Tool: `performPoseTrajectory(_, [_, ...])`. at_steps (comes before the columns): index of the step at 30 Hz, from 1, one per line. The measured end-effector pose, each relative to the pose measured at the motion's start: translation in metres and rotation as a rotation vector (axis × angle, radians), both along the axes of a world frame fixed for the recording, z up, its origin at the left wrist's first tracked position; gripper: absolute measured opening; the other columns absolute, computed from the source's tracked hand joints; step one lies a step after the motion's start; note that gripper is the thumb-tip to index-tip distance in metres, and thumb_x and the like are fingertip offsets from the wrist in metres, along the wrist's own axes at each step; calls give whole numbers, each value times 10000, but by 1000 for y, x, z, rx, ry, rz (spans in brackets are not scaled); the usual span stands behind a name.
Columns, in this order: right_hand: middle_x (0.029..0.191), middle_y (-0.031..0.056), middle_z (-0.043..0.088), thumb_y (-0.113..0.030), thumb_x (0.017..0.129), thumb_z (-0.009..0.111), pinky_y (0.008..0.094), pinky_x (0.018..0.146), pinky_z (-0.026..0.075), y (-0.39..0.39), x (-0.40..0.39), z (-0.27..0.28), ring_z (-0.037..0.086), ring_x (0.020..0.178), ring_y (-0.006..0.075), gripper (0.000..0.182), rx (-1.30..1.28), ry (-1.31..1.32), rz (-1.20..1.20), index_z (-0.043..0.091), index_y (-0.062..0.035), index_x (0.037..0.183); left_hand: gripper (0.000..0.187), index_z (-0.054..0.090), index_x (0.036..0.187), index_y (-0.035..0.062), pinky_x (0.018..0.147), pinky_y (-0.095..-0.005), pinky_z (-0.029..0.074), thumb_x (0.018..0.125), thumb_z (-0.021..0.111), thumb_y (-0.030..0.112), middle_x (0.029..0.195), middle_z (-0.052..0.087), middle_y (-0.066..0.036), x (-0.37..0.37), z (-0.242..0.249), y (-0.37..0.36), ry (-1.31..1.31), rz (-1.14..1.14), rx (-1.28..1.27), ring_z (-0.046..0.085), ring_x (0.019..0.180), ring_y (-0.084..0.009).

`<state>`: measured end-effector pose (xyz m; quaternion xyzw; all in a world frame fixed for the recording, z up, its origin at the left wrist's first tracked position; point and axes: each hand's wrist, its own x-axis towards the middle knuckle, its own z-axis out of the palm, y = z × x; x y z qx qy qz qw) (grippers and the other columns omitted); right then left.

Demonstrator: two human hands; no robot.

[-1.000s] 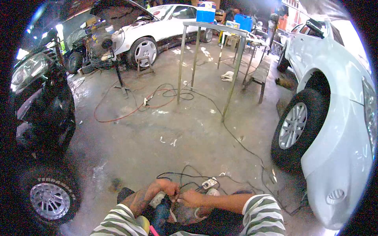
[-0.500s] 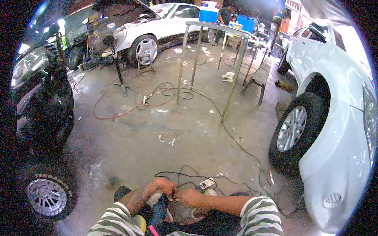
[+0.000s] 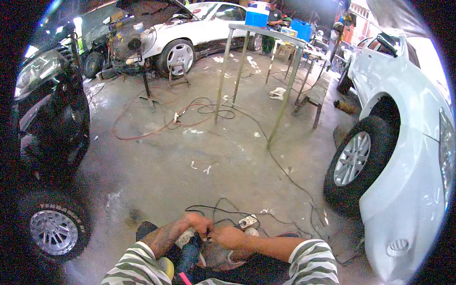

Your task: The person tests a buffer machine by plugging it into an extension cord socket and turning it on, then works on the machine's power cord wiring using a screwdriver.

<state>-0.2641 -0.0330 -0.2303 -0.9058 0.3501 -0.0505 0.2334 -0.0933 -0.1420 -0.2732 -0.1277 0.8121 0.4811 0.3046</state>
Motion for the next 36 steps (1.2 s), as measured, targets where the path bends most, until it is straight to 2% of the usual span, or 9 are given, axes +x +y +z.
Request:
performPoseTrajectory(5, [821,253,655,-386,965,484,527,712,499,-9,5,-14,642,797,434,390,283,121,-92,663,-41,990,410,696,1091,83,763,-427,522,700,744,195,966,726,-108,0,-3,2,-63,28,-116,671,874,-272])
performPoseTrajectory(10, [853,235,672,-391,969,474,518,691,485,-15,6,-36,640,778,433,444,519,-74,-230,681,-4,902,380,694,1079,76,723,-429,516,719,704,197,932,726,-111,1,-24,-1,-21,-40,-146,661,817,-261])
performPoseTrajectory(15, [861,217,679,-409,955,501,512,741,481,-21,6,-15,639,814,427,430,731,-25,-328,689,-22,944,324,713,1019,81,696,-423,499,726,707,218,881,724,-95,1,15,6,-60,21,-174,641,768,-240])
performPoseTrajectory(17, [839,213,678,-411,953,504,508,726,489,-28,1,-18,643,793,426,416,452,-26,-147,699,-43,944,314,722,995,95,689,-414,494,717,733,240,856,723,-82,3,27,6,-40,60,-208,637,764,-230])
performPoseTrajectory(21, [825,212,664,-455,942,503,473,735,500,-29,-8,7,650,791,379,418,356,-11,-75,684,-86,1018,337,716,1012,85,696,-400,496,716,753,243,866,720,-81,5,20,0,8,129,-114,638,770,-227])
performPoseTrajectory(24, [892,184,683,-430,921,549,493,762,513,-38,-29,7,649,828,394,366,241,188,-36,694,-111,1027,363,703,1019,18,756,-392,523,716,760,208,912,723,-108,10,-16,-10,297,116,41,652,797,-239])
performPoseTrajectory(25, [922,177,685,-417,908,579,472,773,511,-39,-20,57,649,834,382,343,282,405,-198,695,-106,992,354,705,1016,13,770,-394,529,707,752,179,914,725,-117,11,-12,-12,316,144,-33,657,808,-245])
performPoseTrajectory(28, [841,163,650,-182,850,637,386,714,507,-36,-42,50,625,757,329,245,271,-140,-231,686,-50,1050,386,693,1066,16,720,-386,533,689,697,99,910,726,-128,18,4,-11,252,341,-11,671,812,-229])
performPoseTrajectory(36, [948,115,625,-106,679,693,414,753,509,-20,7,98,621,879,334,370,-16,-239,32,679,-82,1048,376,684,1070,21,733,-355,514,697,639,38,943,729,-110,1,15,-16,199,366,29,651,818,-201])
